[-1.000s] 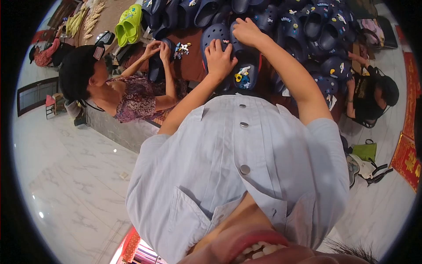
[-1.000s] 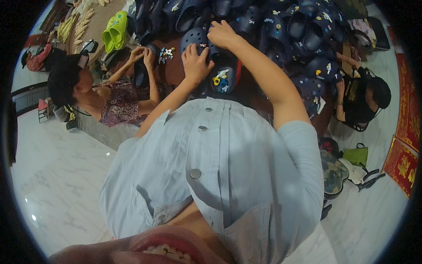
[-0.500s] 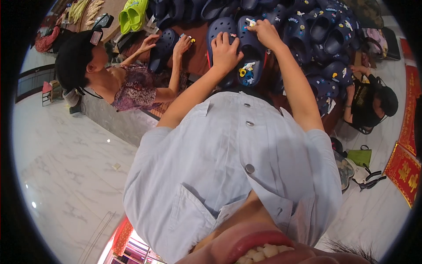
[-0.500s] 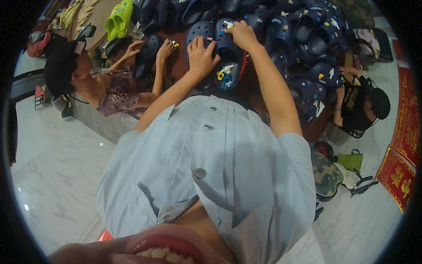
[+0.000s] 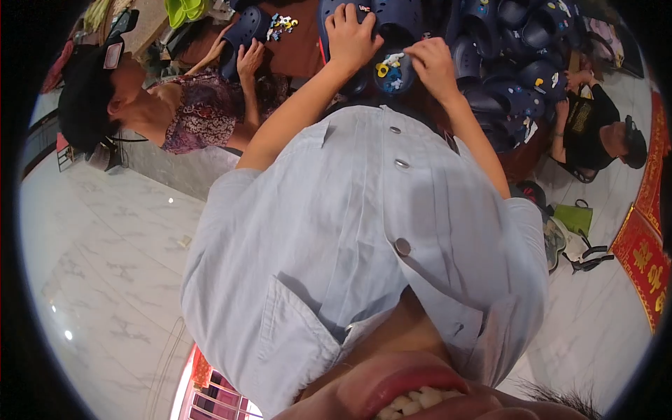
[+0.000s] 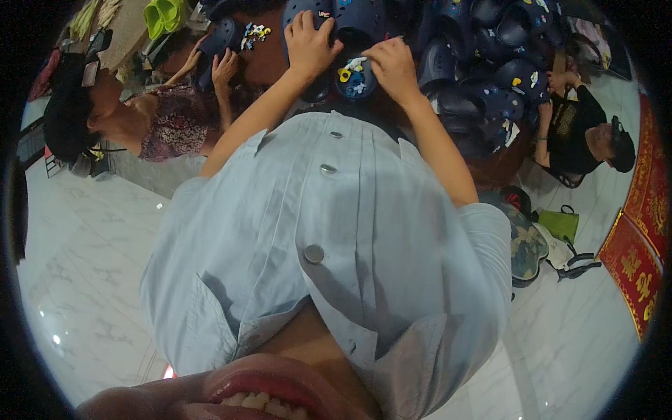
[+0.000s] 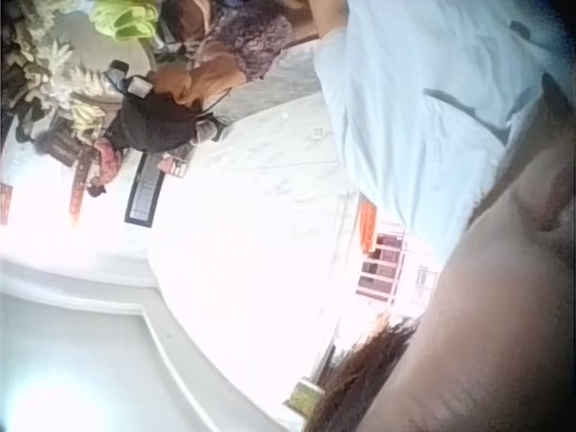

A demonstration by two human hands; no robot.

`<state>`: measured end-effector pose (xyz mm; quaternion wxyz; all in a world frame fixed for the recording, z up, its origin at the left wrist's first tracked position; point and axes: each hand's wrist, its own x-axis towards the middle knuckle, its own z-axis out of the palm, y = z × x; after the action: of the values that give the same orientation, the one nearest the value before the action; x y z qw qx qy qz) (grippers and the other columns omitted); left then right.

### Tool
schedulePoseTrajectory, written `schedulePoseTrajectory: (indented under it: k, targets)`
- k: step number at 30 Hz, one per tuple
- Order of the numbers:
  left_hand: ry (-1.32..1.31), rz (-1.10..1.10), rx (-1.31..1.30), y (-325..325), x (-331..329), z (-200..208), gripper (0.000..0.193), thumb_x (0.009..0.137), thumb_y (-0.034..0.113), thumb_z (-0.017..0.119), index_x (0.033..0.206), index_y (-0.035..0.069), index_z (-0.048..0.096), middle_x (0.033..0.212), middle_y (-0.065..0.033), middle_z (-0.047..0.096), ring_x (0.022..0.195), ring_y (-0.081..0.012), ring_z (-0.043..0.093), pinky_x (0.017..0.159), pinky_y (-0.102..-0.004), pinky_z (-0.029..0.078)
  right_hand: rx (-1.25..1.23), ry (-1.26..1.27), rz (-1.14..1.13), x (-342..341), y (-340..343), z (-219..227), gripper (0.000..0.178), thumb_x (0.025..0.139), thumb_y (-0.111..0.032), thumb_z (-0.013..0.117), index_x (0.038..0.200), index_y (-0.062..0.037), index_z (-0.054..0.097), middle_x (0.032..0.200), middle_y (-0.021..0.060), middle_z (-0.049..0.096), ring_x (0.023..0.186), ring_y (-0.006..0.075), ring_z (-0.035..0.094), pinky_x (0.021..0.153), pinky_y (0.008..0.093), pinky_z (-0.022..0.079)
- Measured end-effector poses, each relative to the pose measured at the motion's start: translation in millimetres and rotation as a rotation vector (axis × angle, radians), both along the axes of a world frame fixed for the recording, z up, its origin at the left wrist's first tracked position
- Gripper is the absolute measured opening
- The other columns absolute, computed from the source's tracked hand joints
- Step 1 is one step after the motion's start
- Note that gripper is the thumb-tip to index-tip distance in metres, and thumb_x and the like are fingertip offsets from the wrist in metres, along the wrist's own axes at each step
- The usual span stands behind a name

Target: Attach decorative accessories to rubber clogs.

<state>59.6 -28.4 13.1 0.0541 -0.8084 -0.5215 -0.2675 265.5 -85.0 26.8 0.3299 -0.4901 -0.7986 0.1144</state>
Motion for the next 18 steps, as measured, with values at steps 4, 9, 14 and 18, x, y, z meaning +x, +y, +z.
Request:
schedulePoseTrajectory:
  k: [4, 9, 14, 18]
  targets:
    - [0.046, 0.001, 0.017, -3, 1, 2, 0.05, 0.064, 0.035, 0.077, 0.109, 0.017, 0.067, 0.118, -0.0195, 0.05, 0.117, -0.0386, 0.045, 0.093, -0.0513, 0.035, -0.037, -0.125, 0.112, -7, -22, -6, 0.024, 0.069, -0.009, 0.073, 0.093, -0.012, 0.069, 0.093, -0.0006, 0.063, 0.097, 0.0223, 0.054, 0.084, 0.0366, 0.041]
    - [0.056, -0.013, 0.019, 1, 0, 0, 0.052, 0.063, 0.037, 0.077, 0.11, 0.017, 0.067, 0.119, -0.0195, 0.05, 0.118, -0.0384, 0.044, 0.094, -0.0513, 0.035, -0.076, -0.145, 0.116, -11, -27, -10, 0.028, 0.068, -0.011, 0.075, 0.095, -0.012, 0.068, 0.093, -0.001, 0.062, 0.098, 0.0212, 0.053, 0.086, 0.0363, 0.038]
    - [0.061, -0.001, 0.013, 3, 1, -3, 0.052, 0.064, 0.037, 0.076, 0.11, 0.017, 0.067, 0.119, -0.0196, 0.05, 0.118, -0.0381, 0.044, 0.093, -0.0509, 0.035, -0.043, -0.306, 0.097, -15, -26, -15, 0.031, 0.071, -0.015, 0.074, 0.1, -0.013, 0.065, 0.095, -0.0001, 0.062, 0.1, 0.0219, 0.052, 0.087, 0.0397, 0.038]
    - [0.034, 0.004, 0.02, 4, 1, -4, 0.051, 0.064, 0.036, 0.075, 0.11, 0.016, 0.067, 0.119, -0.0199, 0.05, 0.117, -0.0382, 0.044, 0.093, -0.0509, 0.036, -0.05, -0.313, 0.087, -15, -28, -19, 0.028, 0.072, -0.013, 0.072, 0.099, -0.0133, 0.064, 0.095, 0.0007, 0.061, 0.101, 0.0223, 0.053, 0.087, 0.0403, 0.038]
